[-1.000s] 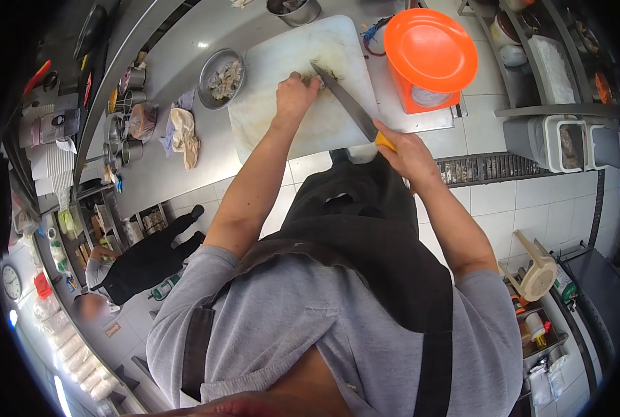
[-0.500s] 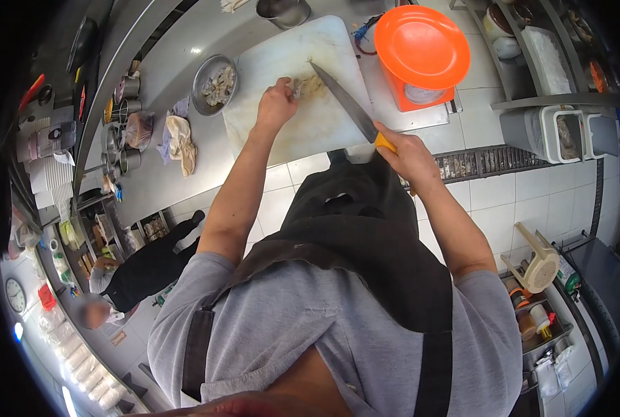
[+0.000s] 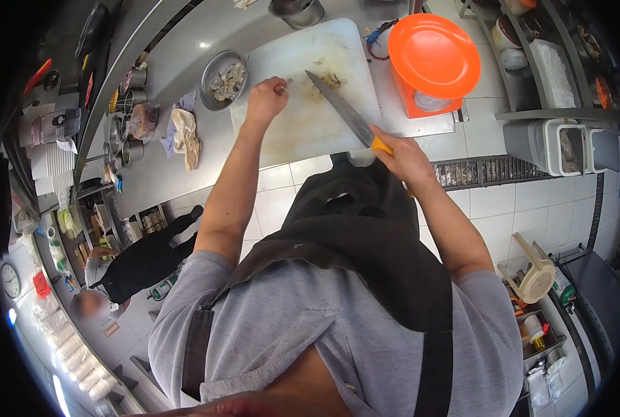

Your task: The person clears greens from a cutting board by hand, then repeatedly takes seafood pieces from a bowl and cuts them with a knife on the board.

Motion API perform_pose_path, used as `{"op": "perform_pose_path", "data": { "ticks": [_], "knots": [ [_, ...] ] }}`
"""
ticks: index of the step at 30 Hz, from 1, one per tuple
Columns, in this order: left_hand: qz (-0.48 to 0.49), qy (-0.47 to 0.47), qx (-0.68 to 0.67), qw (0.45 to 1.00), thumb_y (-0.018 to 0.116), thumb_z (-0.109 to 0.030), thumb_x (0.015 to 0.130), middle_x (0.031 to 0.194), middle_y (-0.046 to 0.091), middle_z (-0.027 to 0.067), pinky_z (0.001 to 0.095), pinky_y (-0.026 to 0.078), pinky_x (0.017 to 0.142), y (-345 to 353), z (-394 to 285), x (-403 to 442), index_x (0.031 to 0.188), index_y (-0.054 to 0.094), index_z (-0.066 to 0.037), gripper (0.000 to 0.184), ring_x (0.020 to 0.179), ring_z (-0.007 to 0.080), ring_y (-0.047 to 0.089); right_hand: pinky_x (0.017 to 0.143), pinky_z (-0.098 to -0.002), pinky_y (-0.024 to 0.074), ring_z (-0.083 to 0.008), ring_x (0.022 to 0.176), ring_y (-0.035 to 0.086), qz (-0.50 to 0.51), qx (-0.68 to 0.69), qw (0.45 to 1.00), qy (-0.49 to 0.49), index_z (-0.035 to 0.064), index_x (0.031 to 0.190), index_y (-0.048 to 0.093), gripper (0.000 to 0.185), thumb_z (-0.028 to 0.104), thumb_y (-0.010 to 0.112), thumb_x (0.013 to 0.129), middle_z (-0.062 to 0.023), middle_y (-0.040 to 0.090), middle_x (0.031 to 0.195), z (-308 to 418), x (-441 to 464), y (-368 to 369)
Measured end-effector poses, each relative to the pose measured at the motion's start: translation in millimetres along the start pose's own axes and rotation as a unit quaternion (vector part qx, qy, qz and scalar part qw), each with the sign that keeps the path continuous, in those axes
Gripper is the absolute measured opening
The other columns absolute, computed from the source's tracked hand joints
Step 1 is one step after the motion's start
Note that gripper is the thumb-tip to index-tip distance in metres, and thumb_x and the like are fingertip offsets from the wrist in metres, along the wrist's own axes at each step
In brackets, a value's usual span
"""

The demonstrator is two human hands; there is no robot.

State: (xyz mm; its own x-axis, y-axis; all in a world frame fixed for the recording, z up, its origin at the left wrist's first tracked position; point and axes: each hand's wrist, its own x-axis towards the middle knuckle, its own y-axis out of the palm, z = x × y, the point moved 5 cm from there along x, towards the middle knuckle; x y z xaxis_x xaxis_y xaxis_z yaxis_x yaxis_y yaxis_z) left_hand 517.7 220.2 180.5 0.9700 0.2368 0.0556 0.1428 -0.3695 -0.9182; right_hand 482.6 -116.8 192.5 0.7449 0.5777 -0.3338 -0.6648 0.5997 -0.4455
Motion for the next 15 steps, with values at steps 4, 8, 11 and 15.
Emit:
{"op": "perform_pose_path", "data": {
  "ticks": [4, 8, 11, 15],
  "knots": [
    [-0.006, -0.054, -0.022, 0.998, 0.064, -0.013, 0.075, 0.092, 0.072, 0.0142, 0.0396, 0.055, 0.08, -41, -1, 40, 0.099, 0.073, -0.011, 0.026, 0.087, 0.0291, 0.069, 0.084, -0.0438, 0.0489, -0.0419, 0.095, 0.062, -0.009, -0.012, 1.0, -0.009, 0.0179, 0.14, 0.051, 0.054, 0.016, 0.063, 0.087, -0.0234, 0.066, 0.103, 0, -2, 2],
    [-0.071, -0.027, -0.046, 0.996, 0.066, -0.022, 0.078, 0.093, 0.072, 0.0117, 0.0368, 0.054, 0.082, -77, -10, 107, 0.104, 0.073, -0.013, 0.029, 0.089, 0.0274, 0.07, 0.084, -0.043, 0.0494, -0.0416, 0.094, 0.062, -0.013, -0.009, 1.0, -0.017, 0.0182, 0.14, 0.05, 0.056, 0.014, 0.065, 0.086, -0.0227, 0.067, 0.102, -1, -3, 8],
    [-0.089, -0.006, -0.059, 0.994, 0.065, -0.028, 0.08, 0.098, 0.072, 0.0114, 0.0353, 0.054, 0.085, -112, -14, 146, 0.11, 0.071, -0.014, 0.034, 0.092, 0.0273, 0.069, 0.084, -0.0428, 0.0496, -0.0415, 0.095, 0.062, -0.023, -0.015, 0.999, -0.035, 0.0183, 0.14, 0.05, 0.057, 0.013, 0.066, 0.085, -0.0225, 0.067, 0.103, 1, -4, 7],
    [-0.084, 0.057, 0.064, 0.993, 0.067, -0.034, 0.082, 0.104, 0.072, 0.0067, 0.0312, 0.053, 0.084, -144, 21, 165, 0.117, 0.069, -0.016, 0.039, 0.088, 0.0235, 0.07, 0.084, -0.0433, 0.0496, -0.0416, 0.096, 0.062, -0.029, -0.012, 0.999, -0.033, 0.0172, 0.14, 0.05, 0.057, 0.013, 0.066, 0.085, -0.0227, 0.066, 0.106, 0, -4, 9]
  ]
}}
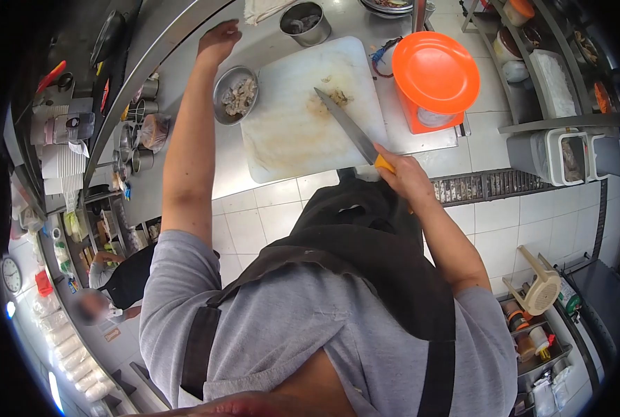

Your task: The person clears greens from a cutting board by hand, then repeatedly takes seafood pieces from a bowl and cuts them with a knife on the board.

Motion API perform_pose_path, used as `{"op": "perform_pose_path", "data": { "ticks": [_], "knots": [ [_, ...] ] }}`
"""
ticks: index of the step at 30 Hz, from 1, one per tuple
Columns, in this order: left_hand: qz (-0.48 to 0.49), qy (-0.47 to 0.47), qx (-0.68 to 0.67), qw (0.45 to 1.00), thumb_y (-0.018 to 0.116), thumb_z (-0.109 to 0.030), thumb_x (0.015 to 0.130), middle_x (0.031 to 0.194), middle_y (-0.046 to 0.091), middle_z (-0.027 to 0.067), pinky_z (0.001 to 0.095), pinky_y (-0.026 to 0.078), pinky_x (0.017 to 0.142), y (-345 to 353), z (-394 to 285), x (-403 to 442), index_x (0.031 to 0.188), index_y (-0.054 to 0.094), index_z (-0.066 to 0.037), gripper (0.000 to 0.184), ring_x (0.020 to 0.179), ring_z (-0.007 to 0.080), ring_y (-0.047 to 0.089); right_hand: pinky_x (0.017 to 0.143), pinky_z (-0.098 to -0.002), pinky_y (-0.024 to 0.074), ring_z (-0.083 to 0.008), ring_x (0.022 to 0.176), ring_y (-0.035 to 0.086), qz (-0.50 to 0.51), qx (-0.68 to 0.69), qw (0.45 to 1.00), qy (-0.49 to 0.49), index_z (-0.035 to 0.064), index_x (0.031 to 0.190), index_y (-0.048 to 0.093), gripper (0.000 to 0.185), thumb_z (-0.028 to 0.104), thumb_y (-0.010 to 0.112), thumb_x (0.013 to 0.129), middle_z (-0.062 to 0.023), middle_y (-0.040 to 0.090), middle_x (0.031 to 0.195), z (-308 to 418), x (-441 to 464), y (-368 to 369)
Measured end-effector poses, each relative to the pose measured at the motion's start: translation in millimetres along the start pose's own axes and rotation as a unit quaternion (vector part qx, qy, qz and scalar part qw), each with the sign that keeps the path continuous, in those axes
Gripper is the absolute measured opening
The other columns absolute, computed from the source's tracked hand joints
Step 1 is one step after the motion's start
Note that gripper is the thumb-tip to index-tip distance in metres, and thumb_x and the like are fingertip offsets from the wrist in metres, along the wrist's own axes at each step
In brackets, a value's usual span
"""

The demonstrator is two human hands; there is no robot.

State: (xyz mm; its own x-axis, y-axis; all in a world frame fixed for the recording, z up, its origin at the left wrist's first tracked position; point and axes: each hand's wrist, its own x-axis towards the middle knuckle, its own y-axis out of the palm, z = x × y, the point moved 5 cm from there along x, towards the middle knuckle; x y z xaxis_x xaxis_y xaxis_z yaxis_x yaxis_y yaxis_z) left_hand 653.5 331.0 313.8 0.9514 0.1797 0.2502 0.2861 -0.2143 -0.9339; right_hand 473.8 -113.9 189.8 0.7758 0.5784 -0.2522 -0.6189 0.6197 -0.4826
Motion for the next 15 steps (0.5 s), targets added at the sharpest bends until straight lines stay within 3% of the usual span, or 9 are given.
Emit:
{"op": "perform_pose_path", "data": {
  "ticks": [1, 3, 5, 8, 11, 15],
  "knots": [
    [0.001, 0.001, 0.004, 1.0, 0.067, -0.034, 0.082, 0.104, 0.072, 0.0067, 0.0312, 0.053, 0.084, -5, 15, -3, 0.117, 0.069, -0.016, 0.039, 0.088, 0.0235, 0.07, 0.085, -0.0434, 0.0496, -0.0417, 0.097, 0.062, 0.003, 0.003, 1.0, 0.004, 0.017, 0.14, 0.051, 0.057, 0.013, 0.066, 0.085, -0.0226, 0.066, 0.107, -1, 0, 1],
    [0.157, 0.004, 0.084, 0.984, 0.061, -0.034, 0.08, 0.107, 0.07, 0.0137, 0.0377, 0.052, 0.09, 13, 49, -20, 0.111, 0.071, -0.014, 0.038, 0.098, 0.0303, 0.068, 0.085, -0.0435, 0.0496, -0.0417, 0.097, 0.062, -0.001, 0.009, 1.0, -0.01, 0.0169, 0.14, 0.051, 0.057, 0.013, 0.066, 0.085, -0.0224, 0.067, 0.107, -4, 0, 2],
    [0.244, -0.099, 0.089, 0.961, 0.059, -0.033, 0.08, 0.106, 0.07, 0.0151, 0.0396, 0.051, 0.092, 29, 75, -52, 0.104, 0.074, -0.014, 0.034, 0.099, 0.0322, 0.067, 0.085, -0.0435, 0.0496, -0.0417, 0.097, 0.062, -0.004, 0.012, 1.0, -0.023, 0.0168, 0.139, 0.051, 0.057, 0.013, 0.066, 0.085, -0.0221, 0.067, 0.107, -6, 1, 2],
    [0.248, -0.082, 0.148, 0.954, 0.058, -0.032, 0.079, 0.102, 0.071, 0.0167, 0.0407, 0.051, 0.092, 53, 95, -86, 0.097, 0.075, -0.012, 0.032, 0.099, 0.0343, 0.067, 0.084, -0.042, 0.0508, -0.0403, 0.096, 0.065, -0.004, -0.01, 1.0, -0.024, 0.0178, 0.141, 0.05, 0.055, 0.018, 0.067, 0.088, -0.0225, 0.068, 0.108, -6, 1, 2],
    [0.231, -0.148, 0.138, 0.952, 0.057, -0.034, 0.08, 0.101, 0.07, 0.0181, 0.041, 0.051, 0.092, 69, 90, -103, 0.098, 0.075, -0.01, 0.035, 0.1, 0.0352, 0.067, 0.085, -0.0429, 0.0499, -0.0415, 0.097, 0.062, 0.002, -0.01, 1.0, -0.005, 0.017, 0.139, 0.051, 0.056, 0.014, 0.066, 0.086, -0.0221, 0.067, 0.107, 1, 0, -1],
    [0.247, -0.205, 0.128, 0.939, 0.062, -0.034, 0.079, 0.113, 0.067, 0.02, 0.0409, 0.05, 0.096, 95, 98, -107, 0.105, 0.073, -0.006, 0.039, 0.109, 0.0356, 0.063, 0.084, -0.0425, 0.0499, -0.0413, 0.098, 0.062, 0.008, -0.011, 1.0, 0.018, 0.0173, 0.139, 0.051, 0.055, 0.015, 0.066, 0.087, -0.022, 0.067, 0.108, 9, 0, -6]
  ]
}}
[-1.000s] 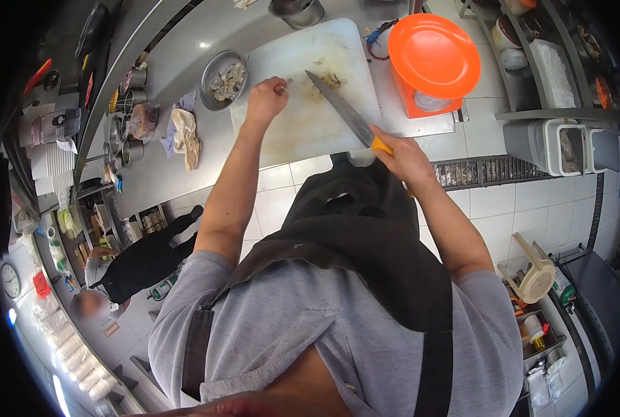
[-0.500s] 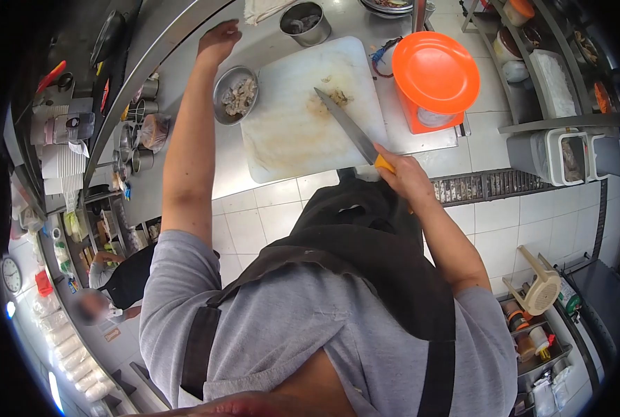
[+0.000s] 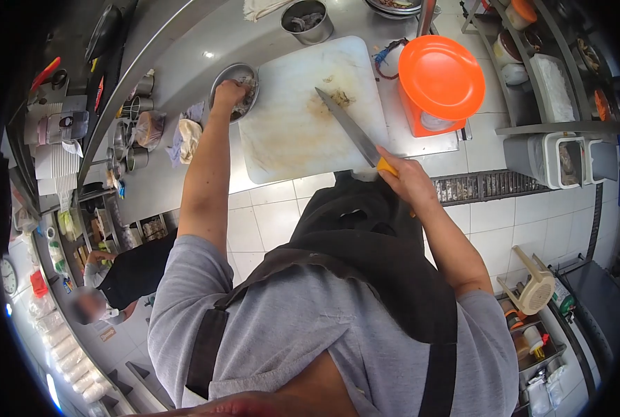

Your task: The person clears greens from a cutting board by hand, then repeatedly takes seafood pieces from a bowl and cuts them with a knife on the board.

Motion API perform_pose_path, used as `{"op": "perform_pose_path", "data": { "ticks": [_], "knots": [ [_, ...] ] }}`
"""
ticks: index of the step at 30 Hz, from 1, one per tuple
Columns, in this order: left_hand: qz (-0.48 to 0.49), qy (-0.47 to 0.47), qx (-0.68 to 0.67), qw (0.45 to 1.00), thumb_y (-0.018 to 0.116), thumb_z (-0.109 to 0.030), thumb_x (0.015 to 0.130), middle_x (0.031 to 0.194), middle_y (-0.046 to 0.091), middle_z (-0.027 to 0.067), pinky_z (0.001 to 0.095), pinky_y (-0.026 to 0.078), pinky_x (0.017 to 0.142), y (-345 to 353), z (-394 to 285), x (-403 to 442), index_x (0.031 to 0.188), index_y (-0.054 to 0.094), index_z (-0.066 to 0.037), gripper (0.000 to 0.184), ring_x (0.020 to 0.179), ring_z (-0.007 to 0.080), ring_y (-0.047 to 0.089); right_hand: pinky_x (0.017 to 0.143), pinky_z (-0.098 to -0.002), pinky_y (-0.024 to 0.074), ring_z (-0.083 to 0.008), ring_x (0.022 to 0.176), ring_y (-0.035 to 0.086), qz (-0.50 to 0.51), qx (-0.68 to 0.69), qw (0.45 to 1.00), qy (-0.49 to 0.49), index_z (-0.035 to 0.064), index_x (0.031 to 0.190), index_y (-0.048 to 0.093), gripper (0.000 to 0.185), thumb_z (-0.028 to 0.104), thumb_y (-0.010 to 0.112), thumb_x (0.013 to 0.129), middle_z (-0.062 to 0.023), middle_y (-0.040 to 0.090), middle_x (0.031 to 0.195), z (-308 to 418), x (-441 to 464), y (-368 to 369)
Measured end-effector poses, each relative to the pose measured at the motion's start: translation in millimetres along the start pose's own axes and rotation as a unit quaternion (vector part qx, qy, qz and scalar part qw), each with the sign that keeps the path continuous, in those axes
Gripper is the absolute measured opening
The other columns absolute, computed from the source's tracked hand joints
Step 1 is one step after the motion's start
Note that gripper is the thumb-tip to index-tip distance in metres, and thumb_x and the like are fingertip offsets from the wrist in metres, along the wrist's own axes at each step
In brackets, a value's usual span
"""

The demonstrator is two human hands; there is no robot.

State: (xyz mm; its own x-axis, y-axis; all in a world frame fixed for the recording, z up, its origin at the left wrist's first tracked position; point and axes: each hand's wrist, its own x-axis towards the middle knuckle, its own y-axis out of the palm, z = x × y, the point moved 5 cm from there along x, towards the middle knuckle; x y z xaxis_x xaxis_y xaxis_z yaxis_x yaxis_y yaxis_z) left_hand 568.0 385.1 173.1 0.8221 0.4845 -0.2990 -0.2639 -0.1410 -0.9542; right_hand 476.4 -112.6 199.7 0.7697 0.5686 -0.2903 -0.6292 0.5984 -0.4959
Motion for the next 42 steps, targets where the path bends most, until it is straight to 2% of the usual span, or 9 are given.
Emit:
{"op": "perform_pose_path", "data": {
  "ticks": [11, 17, 19, 24, 27, 29, 32, 37, 42],
  "knots": [
    [-0.08, -0.047, -0.073, 0.993, 0.062, -0.027, 0.08, 0.111, 0.069, 0.0192, 0.0422, 0.051, 0.092, -5, -2, -18, 0.107, 0.071, -0.007, 0.035, 0.109, 0.0358, 0.064, 0.083, -0.0431, 0.0504, -0.0415, 0.096, 0.063, -0.006, 0.009, 1.0, -0.005, 0.0182, 0.139, 0.051, 0.054, 0.016, 0.066, 0.087, -0.0222, 0.067, 0.106, -7, -1, 8],
    [-0.178, 0.004, -0.237, 0.955, 0.074, -0.026, 0.076, 0.088, 0.073, 0.0106, 0.0331, 0.053, 0.076, -61, -15, -59, 0.096, 0.071, -0.003, 0.03, 0.079, 0.0213, 0.069, 0.084, -0.0441, 0.0505, -0.0415, 0.097, 0.063, -0.001, 0.0, 1.0, -0.001, 0.0207, 0.14, 0.05, 0.055, 0.018, 0.066, 0.088, -0.022, 0.067, 0.107, -11, -2, 11],
    [-0.073, 0.132, -0.327, 0.933, 0.073, -0.023, 0.078, 0.085, 0.072, 0.0072, 0.0299, 0.053, 0.07, -57, -52, -74, 0.096, 0.071, -0.003, 0.026, 0.074, 0.0149, 0.067, 0.084, -0.0447, 0.0503, -0.0413, 0.098, 0.063, -0.005, 0.002, 1.0, -0.001, 0.022, 0.141, 0.049, 0.055, 0.02, 0.065, 0.088, -0.0217, 0.067, 0.107, -13, -2, 12],
    [0.16, 0.282, -0.167, 0.931, 0.07, -0.016, 0.079, 0.085, 0.072, 0.0073, 0.0307, 0.054, 0.071, 15, -135, -99, 0.102, 0.071, -0.007, 0.024, 0.074, 0.0164, 0.067, 0.085, -0.0436, 0.0502, -0.0409, 0.098, 0.063, -0.006, 0.023, 1.0, 0.004, 0.0202, 0.14, 0.05, 0.055, 0.02, 0.066, 0.087, -0.0229, 0.067, 0.107, -11, -1, 11],
    [0.072, 0.322, -0.105, 0.938, 0.068, -0.014, 0.08, 0.088, 0.073, 0.009, 0.0328, 0.055, 0.073, 38, -153, -103, 0.104, 0.071, -0.009, 0.025, 0.075, 0.0215, 0.069, 0.085, -0.0427, 0.0503, -0.0408, 0.098, 0.063, -0.009, 0.039, 0.999, 0.012, 0.0189, 0.14, 0.051, 0.055, 0.02, 0.065, 0.087, -0.0238, 0.067, 0.107, -13, -2, 10],
    [-0.04, 0.202, -0.282, 0.937, 0.067, -0.014, 0.079, 0.091, 0.073, 0.0115, 0.0352, 0.056, 0.076, 35, -140, -100, 0.106, 0.07, -0.008, 0.028, 0.08, 0.027, 0.07, 0.085, -0.0423, 0.0504, -0.0408, 0.098, 0.064, -0.01, 0.047, 0.999, 0.019, 0.0184, 0.139, 0.051, 0.054, 0.02, 0.065, 0.087, -0.0242, 0.067, 0.106, -14, -5, 11],
    [-0.088, 0.211, -0.217, 0.949, 0.065, -0.014, 0.08, 0.093, 0.072, 0.0147, 0.0365, 0.056, 0.079, 46, -132, -111, 0.105, 0.071, -0.008, 0.026, 0.082, 0.0294, 0.07, 0.085, -0.0427, 0.05, -0.0418, 0.098, 0.062, -0.029, 0.067, 0.997, 0.017, 0.0186, 0.139, 0.051, 0.055, 0.02, 0.066, 0.086, -0.0244, 0.066, 0.106, -11, -5, 9],
    [-0.119, 0.224, -0.174, 0.951, 0.06, -0.011, 0.082, 0.089, 0.07, 0.0175, 0.0423, 0.055, 0.081, 57, -140, -136, 0.104, 0.072, -0.007, 0.025, 0.085, 0.0343, 0.068, 0.065, -0.0347, 0.0517, -0.0217, 0.061, 0.063, 0.033, 0.136, 0.986, 0.09, 0.0193, 0.141, 0.051, 0.056, 0.019, 0.067, 0.087, -0.0154, 0.066, 0.08, -13, 6, 23],
    [-0.152, 0.216, -0.176, 0.948, 0.061, -0.015, 0.085, 0.087, 0.07, 0.0208, 0.0426, 0.054, 0.078, 62, -147, -146, 0.103, 0.073, -0.005, 0.023, 0.082, 0.0356, 0.068, 0.055, -0.0298, 0.0481, -0.0121, 0.05, 0.053, 0.042, 0.199, 0.975, 0.089, 0.0176, 0.142, 0.05, 0.057, 0.017, 0.066, 0.087, -0.0084, 0.062, 0.073, -17, 21, 34]
  ]
}}
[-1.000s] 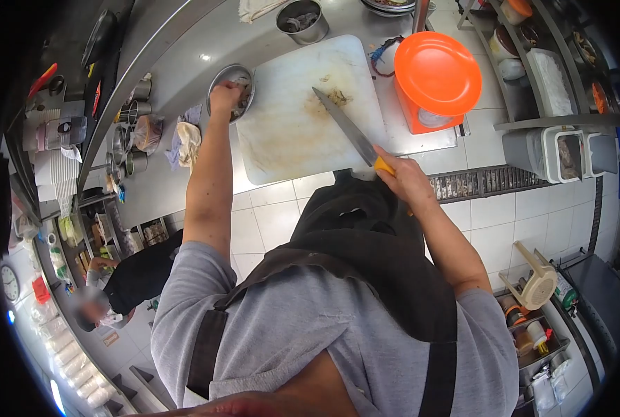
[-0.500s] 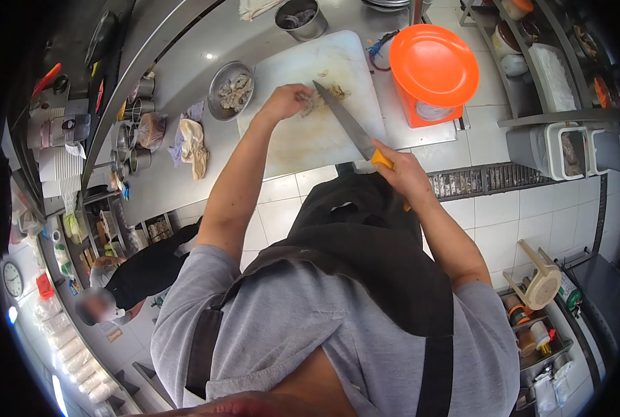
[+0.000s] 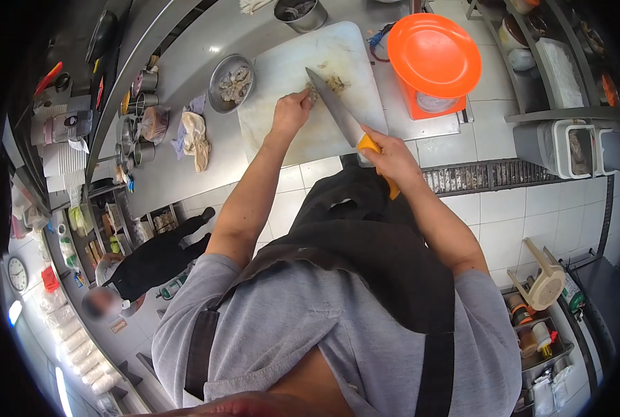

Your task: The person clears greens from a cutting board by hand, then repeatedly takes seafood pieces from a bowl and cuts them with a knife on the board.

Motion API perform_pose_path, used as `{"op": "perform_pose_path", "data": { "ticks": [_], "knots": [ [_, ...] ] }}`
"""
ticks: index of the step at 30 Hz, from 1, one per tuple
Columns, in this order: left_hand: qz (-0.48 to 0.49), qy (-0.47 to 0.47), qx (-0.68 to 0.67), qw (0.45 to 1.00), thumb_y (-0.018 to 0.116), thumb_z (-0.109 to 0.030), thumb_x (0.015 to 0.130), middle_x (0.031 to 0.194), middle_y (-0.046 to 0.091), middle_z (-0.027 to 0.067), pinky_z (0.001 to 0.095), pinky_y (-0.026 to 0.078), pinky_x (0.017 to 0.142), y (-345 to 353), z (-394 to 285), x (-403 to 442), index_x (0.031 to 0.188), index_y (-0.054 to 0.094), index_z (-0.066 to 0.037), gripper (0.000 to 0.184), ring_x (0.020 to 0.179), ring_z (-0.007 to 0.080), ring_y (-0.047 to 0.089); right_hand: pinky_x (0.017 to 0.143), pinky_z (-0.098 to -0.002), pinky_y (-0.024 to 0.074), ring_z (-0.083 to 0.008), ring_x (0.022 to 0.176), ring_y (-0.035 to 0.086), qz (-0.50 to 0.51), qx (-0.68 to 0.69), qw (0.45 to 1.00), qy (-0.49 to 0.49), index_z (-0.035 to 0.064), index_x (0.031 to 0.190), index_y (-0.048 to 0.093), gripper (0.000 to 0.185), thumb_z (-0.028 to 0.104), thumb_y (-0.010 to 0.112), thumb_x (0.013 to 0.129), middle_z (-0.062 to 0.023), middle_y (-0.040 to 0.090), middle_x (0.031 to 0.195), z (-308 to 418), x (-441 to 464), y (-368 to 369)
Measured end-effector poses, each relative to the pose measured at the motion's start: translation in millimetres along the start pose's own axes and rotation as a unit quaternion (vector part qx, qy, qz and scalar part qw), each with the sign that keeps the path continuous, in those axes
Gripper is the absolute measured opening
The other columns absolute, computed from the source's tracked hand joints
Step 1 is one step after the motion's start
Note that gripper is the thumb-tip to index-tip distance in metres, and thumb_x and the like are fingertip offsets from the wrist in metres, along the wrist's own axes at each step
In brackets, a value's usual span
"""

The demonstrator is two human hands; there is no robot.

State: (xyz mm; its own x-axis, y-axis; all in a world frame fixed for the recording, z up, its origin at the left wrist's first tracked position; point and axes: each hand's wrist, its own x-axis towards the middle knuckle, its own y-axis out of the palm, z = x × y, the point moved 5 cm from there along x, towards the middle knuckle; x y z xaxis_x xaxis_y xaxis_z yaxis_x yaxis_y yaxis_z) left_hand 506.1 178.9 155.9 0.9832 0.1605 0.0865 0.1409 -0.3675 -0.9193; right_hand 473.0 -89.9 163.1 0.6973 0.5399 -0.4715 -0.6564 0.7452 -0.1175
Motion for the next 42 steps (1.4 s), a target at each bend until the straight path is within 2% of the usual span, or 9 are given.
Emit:
{"op": "perform_pose_path", "data": {
  "ticks": [8, 16, 23, 26, 29, 31, 32, 34, 42],
  "knots": [
    [0.002, -0.007, 0.015, 1.0, 0.058, -0.014, 0.087, 0.081, 0.068, 0.0217, 0.0466, 0.054, 0.074, 8, -8, -4, 0.1, 0.069, -0.002, 0.021, 0.077, 0.0397, 0.066, 0.052, -0.0282, 0.0464, -0.0114, 0.049, 0.052, 0.031, 0.035, 0.999, 0.016, 0.0158, 0.143, 0.049, 0.058, 0.017, 0.066, 0.088, -0.0057, 0.063, 0.075, 2, -3, 1],
    [0.018, -0.083, 0.014, 0.996, 0.06, -0.018, 0.086, 0.087, 0.069, 0.0219, 0.0427, 0.055, 0.077, 6, -12, -4, 0.103, 0.072, -0.004, 0.025, 0.08, 0.0365, 0.068, 0.047, -0.025, 0.0425, -0.0082, 0.052, 0.049, 0.073, 0.092, 0.993, 0.01, 0.0137, 0.145, 0.046, 0.06, 0.012, 0.067, 0.088, -0.0005, 0.055, 0.071, -19, -32, -4],
    [0.037, -0.163, -0.005, 0.986, 0.056, -0.019, 0.086, 0.092, 0.069, 0.022, 0.0436, 0.054, 0.081, 9, -15, -3, 0.1, 0.072, -0.006, 0.026, 0.087, 0.039, 0.067, 0.048, -0.0272, 0.0435, -0.0099, 0.049, 0.049, 0.059, 0.092, 0.994, 0.025, 0.0166, 0.144, 0.048, 0.06, 0.016, 0.068, 0.087, -0.0032, 0.057, 0.071, -18, -21, 4],
    [0.021, -0.144, -0.012, 0.989, 0.054, -0.017, 0.086, 0.089, 0.069, 0.0225, 0.0445, 0.053, 0.081, 7, -17, -4, 0.096, 0.072, -0.005, 0.025, 0.085, 0.0405, 0.066, 0.05, -0.0274, 0.0445, -0.009, 0.051, 0.049, 0.036, 0.061, 0.997, 0.014, 0.0192, 0.143, 0.049, 0.06, 0.018, 0.068, 0.086, -0.0033, 0.058, 0.072, -14, -18, 6],
    [0.018, -0.132, -0.001, 0.991, 0.055, -0.016, 0.085, 0.086, 0.068, 0.0227, 0.0456, 0.054, 0.079, 8, -15, -3, 0.091, 0.072, -0.003, 0.022, 0.082, 0.0416, 0.066, 0.06, -0.033, 0.0502, -0.0188, 0.06, 0.061, 0.028, -0.012, 0.999, 0.02, 0.0205, 0.142, 0.049, 0.059, 0.019, 0.067, 0.086, -0.01, 0.065, 0.08, -21, -19, 3],
    [0.019, -0.127, 0.008, 0.992, 0.055, -0.016, 0.084, 0.084, 0.068, 0.0226, 0.0461, 0.054, 0.078, 10, -14, -2, 0.089, 0.071, -0.003, 0.021, 0.08, 0.0419, 0.066, 0.075, -0.0401, 0.0516, -0.0342, 0.08, 0.066, -0.06, -0.125, 0.979, -0.148, 0.0196, 0.141, 0.05, 0.056, 0.019, 0.065, 0.087, -0.0197, 0.069, 0.092, -19, -25, -4],
    [0.021, -0.123, 0.019, 0.992, 0.055, -0.016, 0.084, 0.083, 0.068, 0.0226, 0.0465, 0.054, 0.077, 11, -14, -2, 0.087, 0.071, -0.003, 0.02, 0.079, 0.0422, 0.066, 0.075, -0.0401, 0.0516, -0.0342, 0.08, 0.066, -0.059, -0.126, 0.979, -0.148, 0.0196, 0.141, 0.05, 0.056, 0.019, 0.065, 0.087, -0.0197, 0.069, 0.092, -15, -27, -5],
    [0.024, -0.118, 0.018, 0.993, 0.055, -0.016, 0.084, 0.083, 0.068, 0.0226, 0.0468, 0.054, 0.077, 12, -12, -2, 0.086, 0.071, -0.003, 0.02, 0.078, 0.0422, 0.066, 0.086, -0.0439, 0.0498, -0.0419, 0.1, 0.062, -0.052, -0.148, 0.981, -0.115, 0.0242, 0.141, 0.049, 0.056, 0.021, 0.065, 0.088, -0.0212, 0.067, 0.108, -9, -32, -10],
    [0.023, -0.125, 0.006, 0.992, 0.055, -0.016, 0.085, 0.083, 0.068, 0.0227, 0.047, 0.054, 0.077, 10, -12, -1, 0.088, 0.071, -0.003, 0.021, 0.078, 0.0421, 0.066, 0.083, -0.0455, 0.0488, -0.0418, 0.097, 0.061, -0.06, -0.179, 0.972, -0.142, 0.0174, 0.141, 0.049, 0.055, 0.017, 0.064, 0.087, -0.0231, 0.066, 0.105, -3, -32, -17]
  ]
}}
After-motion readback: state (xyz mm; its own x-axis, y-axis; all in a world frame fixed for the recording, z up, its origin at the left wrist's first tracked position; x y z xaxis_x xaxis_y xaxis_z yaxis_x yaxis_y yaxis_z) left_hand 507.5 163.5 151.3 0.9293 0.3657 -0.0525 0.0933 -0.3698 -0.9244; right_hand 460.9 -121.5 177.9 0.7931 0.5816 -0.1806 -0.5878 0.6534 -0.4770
